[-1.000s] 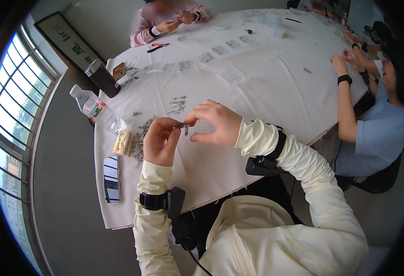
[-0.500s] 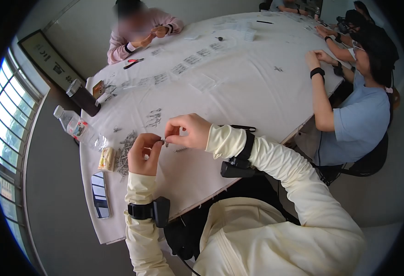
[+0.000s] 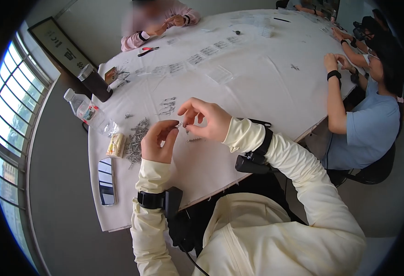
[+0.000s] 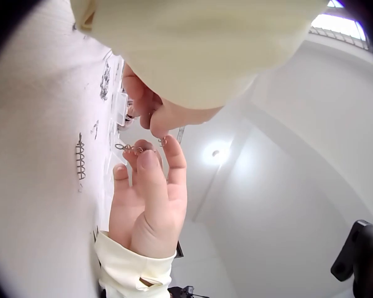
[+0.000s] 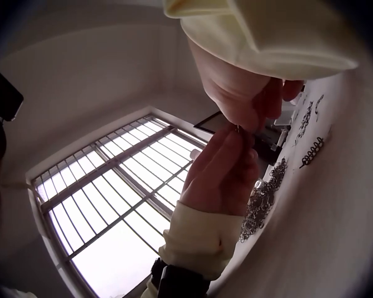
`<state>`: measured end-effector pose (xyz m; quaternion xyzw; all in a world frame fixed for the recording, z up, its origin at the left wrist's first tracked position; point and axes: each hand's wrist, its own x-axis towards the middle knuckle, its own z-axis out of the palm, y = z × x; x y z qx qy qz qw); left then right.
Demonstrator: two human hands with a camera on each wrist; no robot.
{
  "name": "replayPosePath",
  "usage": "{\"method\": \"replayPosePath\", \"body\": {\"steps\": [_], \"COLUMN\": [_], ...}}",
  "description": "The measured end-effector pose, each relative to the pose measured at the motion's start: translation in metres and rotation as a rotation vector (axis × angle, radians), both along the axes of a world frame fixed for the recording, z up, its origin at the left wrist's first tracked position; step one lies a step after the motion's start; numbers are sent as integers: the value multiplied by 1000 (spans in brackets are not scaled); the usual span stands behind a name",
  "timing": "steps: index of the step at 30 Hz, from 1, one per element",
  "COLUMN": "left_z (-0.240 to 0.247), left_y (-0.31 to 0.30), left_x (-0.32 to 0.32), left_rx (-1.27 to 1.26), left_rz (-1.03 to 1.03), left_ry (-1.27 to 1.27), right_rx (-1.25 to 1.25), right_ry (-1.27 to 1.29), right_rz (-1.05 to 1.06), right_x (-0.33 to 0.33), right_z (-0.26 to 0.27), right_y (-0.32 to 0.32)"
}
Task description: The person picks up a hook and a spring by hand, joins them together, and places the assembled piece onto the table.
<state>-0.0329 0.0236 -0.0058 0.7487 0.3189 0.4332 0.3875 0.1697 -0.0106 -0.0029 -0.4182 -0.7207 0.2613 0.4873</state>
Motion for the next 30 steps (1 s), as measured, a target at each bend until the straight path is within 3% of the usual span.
{"method": "replayPosePath", "body": {"steps": [6,8,9,11,14,16,18,20,22,24,30], "left_z": [-1,8,2,-12,-14,-10,-1,10,10,13,14], "left_y": [5,2,5,13,11,11,5,-5,-5,-9,-9], "left_x": [-7,-8,-12,-22,-21,-18,-10,2,1,7,6], "left_rx": [-42,196,194,548,519,533,547,338,418,321,275], "left_rz": [47,206,207,305,336,307,277,130,169,-39,-21], "left_ry": [9,259,257,514,528,475,419,217,289,167,108], "right_rx": [-63,-109,-110,-131,-125,-126,-262,-290,-319,-404,-489], "right_ry": [7,-137,-139,-164,-250,-258,-107,-22,66,377,380], "right_rz": [-31,-101,-100,-184,-214,-200,-83,12,109,276,336], "right_x": [5,9,12,20,34,33,29,24,14,4,6], "right_z": [-4,-3,-3,-5,-13,-6,1,-2,-8,-12,-10], "right_y": [4,5,6,11,19,18,17,19,20,20,22]}}
